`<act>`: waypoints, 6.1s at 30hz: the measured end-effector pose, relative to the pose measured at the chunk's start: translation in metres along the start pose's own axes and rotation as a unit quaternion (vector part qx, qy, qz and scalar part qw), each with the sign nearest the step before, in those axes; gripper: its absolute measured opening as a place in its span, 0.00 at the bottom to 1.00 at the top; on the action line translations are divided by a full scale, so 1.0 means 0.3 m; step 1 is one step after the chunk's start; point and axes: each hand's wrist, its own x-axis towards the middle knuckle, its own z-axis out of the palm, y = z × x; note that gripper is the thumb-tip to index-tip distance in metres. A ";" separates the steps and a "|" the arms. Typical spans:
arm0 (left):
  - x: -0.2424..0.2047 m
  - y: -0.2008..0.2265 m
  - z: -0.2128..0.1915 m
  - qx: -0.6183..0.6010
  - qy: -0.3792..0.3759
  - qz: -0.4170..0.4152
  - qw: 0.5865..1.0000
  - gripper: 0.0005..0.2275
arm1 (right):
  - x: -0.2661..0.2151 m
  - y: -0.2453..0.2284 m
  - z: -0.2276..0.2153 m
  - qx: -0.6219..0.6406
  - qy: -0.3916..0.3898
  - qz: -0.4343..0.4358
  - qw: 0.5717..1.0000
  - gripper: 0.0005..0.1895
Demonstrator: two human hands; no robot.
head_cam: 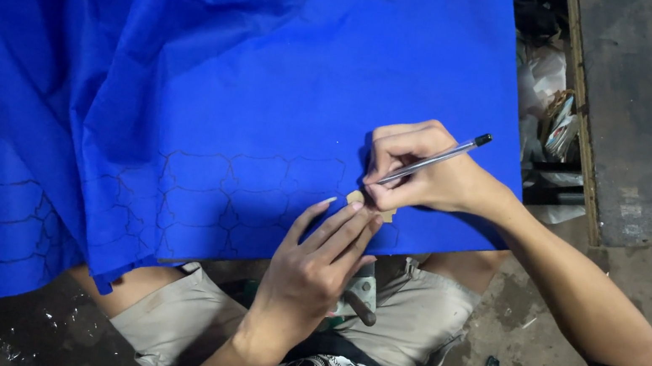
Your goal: The person uses a small cardboard template and a pen to trace a repeating pattern onto a large blue sheet of material. They repeatedly reposition the template and trace its outline to create a continuous design.
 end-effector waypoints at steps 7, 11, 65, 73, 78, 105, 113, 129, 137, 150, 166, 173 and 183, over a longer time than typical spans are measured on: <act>0.004 0.003 -0.007 0.016 -0.003 0.007 1.000 0.16 | -0.015 -0.017 0.001 -0.012 0.001 0.011 1.000 0.16; 0.000 0.001 -0.001 0.013 -0.003 0.005 1.000 0.16 | -0.015 -0.012 0.011 -0.005 0.014 0.000 1.000 0.14; 0.005 -0.001 0.003 0.041 -0.009 0.023 0.999 0.16 | -0.029 -0.028 -0.089 0.012 -0.066 0.010 0.998 0.14; 0.001 0.002 0.004 0.042 -0.011 0.017 0.999 0.16 | -0.039 -0.017 -0.092 -0.002 -0.057 0.010 0.998 0.14; 0.002 0.001 0.007 0.040 -0.010 0.017 0.999 0.16 | -0.033 -0.021 -0.079 0.010 -0.055 -0.001 0.998 0.14; 0.033 0.034 -0.064 -0.022 -0.053 0.005 0.998 0.16 | -0.265 -0.004 0.080 0.185 0.281 0.057 0.940 0.13; 0.040 0.000 -0.030 0.052 -0.022 0.017 0.998 0.14 | -0.232 -0.060 0.068 -0.073 0.248 0.024 0.966 0.05; 0.081 -0.127 0.006 0.034 -0.058 -0.015 0.998 0.19 | -0.209 -0.067 0.095 -0.118 0.232 -0.008 0.965 0.12; 0.187 -0.148 -0.084 -0.054 -0.060 -0.060 0.995 0.30 | -0.150 -0.061 0.063 -0.142 0.230 -0.013 0.963 0.07; 0.211 -0.193 -0.046 -0.076 -0.037 -0.040 0.996 0.30 | -0.149 -0.019 0.070 -0.116 0.243 -0.007 0.963 0.07; 0.163 -0.202 -0.075 -0.186 0.001 -0.060 0.981 0.25 | -0.149 -0.023 0.076 -0.088 0.239 -0.038 0.966 0.10; 0.169 -0.199 -0.081 -0.206 0.016 -0.059 0.977 0.25 | -0.147 -0.029 0.076 -0.093 0.230 -0.028 0.968 0.10; 0.171 -0.205 -0.072 -0.202 0.020 -0.040 0.978 0.24 | -0.140 -0.047 0.075 -0.116 0.216 -0.036 0.969 0.11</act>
